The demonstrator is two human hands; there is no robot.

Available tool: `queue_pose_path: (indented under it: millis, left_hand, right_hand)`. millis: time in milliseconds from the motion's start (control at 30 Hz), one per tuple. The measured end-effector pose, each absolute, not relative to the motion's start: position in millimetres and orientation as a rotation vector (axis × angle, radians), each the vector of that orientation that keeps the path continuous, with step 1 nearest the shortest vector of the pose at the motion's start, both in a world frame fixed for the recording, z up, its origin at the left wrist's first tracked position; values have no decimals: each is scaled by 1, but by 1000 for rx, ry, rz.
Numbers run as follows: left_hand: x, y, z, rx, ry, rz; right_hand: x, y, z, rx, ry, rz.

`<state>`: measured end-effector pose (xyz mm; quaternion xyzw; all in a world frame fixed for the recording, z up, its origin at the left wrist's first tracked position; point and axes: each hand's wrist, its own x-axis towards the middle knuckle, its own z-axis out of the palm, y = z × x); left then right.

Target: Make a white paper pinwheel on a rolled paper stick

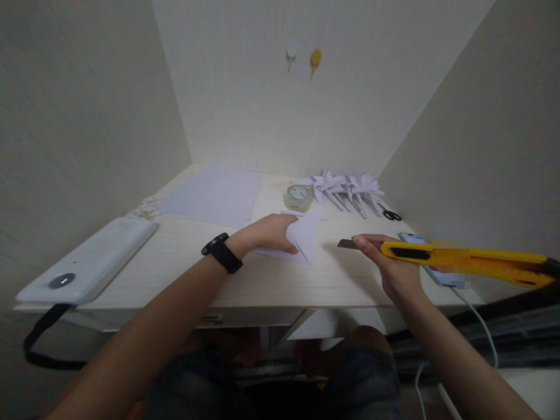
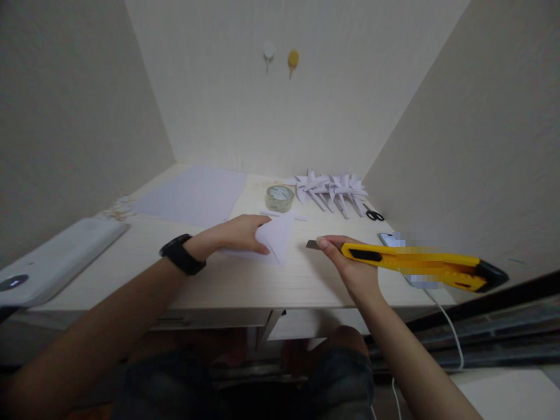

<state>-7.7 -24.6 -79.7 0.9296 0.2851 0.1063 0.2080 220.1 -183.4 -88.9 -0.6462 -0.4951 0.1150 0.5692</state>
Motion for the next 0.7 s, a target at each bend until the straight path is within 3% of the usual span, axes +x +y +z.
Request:
queue_pose_path:
  millis: [200,367,700]
  left_hand:
    - [-6,-28,-73,2309,815,622]
    - [-6,-40,-68,1888,396,300]
    - [-4,-38,-78,1823,278,131]
  right_hand:
    - [204,-169,-91,-1426,-1142,520]
    - [176,-159,-89,-1230,-1076,795]
    - [163,-153,-99,-1117,-903,1048]
